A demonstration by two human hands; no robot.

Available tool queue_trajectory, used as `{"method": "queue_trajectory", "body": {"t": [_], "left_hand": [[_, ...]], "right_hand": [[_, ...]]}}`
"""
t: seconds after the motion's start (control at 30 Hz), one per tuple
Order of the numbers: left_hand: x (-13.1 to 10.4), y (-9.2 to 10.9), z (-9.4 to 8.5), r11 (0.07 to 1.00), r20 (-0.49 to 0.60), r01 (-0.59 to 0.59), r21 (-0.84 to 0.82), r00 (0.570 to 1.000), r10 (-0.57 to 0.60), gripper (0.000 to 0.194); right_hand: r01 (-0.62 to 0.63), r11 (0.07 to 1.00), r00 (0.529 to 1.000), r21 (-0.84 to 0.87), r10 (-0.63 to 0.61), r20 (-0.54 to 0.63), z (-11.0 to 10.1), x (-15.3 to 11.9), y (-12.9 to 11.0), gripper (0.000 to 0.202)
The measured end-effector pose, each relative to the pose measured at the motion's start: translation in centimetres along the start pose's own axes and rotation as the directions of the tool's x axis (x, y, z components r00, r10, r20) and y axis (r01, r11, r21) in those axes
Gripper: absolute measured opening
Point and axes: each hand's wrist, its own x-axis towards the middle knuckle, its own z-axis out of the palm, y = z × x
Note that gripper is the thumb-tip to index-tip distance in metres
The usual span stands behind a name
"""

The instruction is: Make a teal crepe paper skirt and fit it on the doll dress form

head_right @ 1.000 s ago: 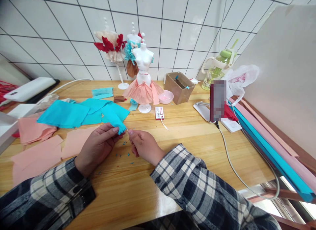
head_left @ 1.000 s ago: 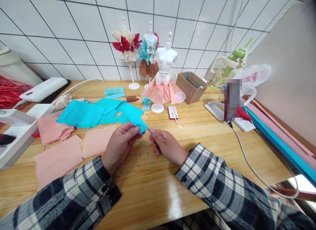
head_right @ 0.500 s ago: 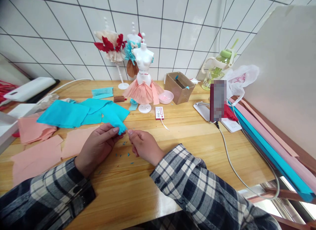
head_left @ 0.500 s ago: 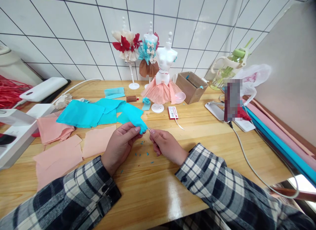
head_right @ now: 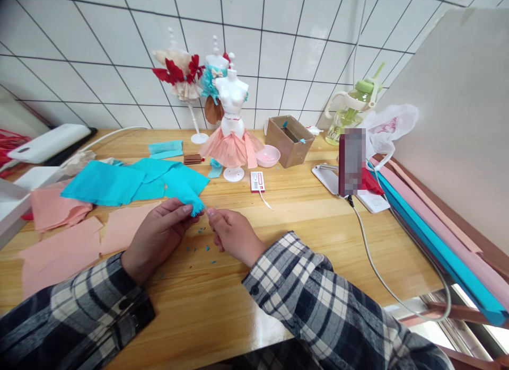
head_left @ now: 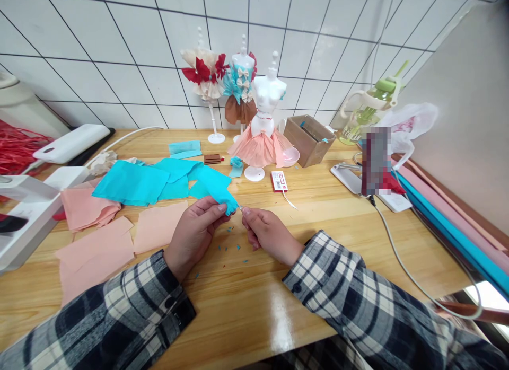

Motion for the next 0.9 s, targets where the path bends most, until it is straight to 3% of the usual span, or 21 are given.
{"method": "queue_trajectory", "body": {"t": [0.37, 0.57, 0.9], "left_hand": [[0.04, -0.19, -0.19, 1.000, 0.007, -0.006, -0.021, 1.000, 0.006, 0.012], [0.17, -0.19, -0.17, 0.997, -0.026, -0.011, -0.070, 1.000, 0.009, 0.015], [0.34, 0.13, -0.08, 0.983, -0.085, 0.002, -0.182, 0.996, -0.017, 0.018]], "right_hand": [[-0.028, 1.000, 1.000, 0.007, 0.028, -0.003, 0.06, -0.06, -0.06, 0.044], [0.000, 1.000, 1.000, -0.011, 0.000, 0.028, -0.02, -0.09, 0.06, 0.044], [-0.055, 0.997, 0.998, -0.057, 0.056, 0.026, -0.13, -0.18, -0.17, 0.043]]}}
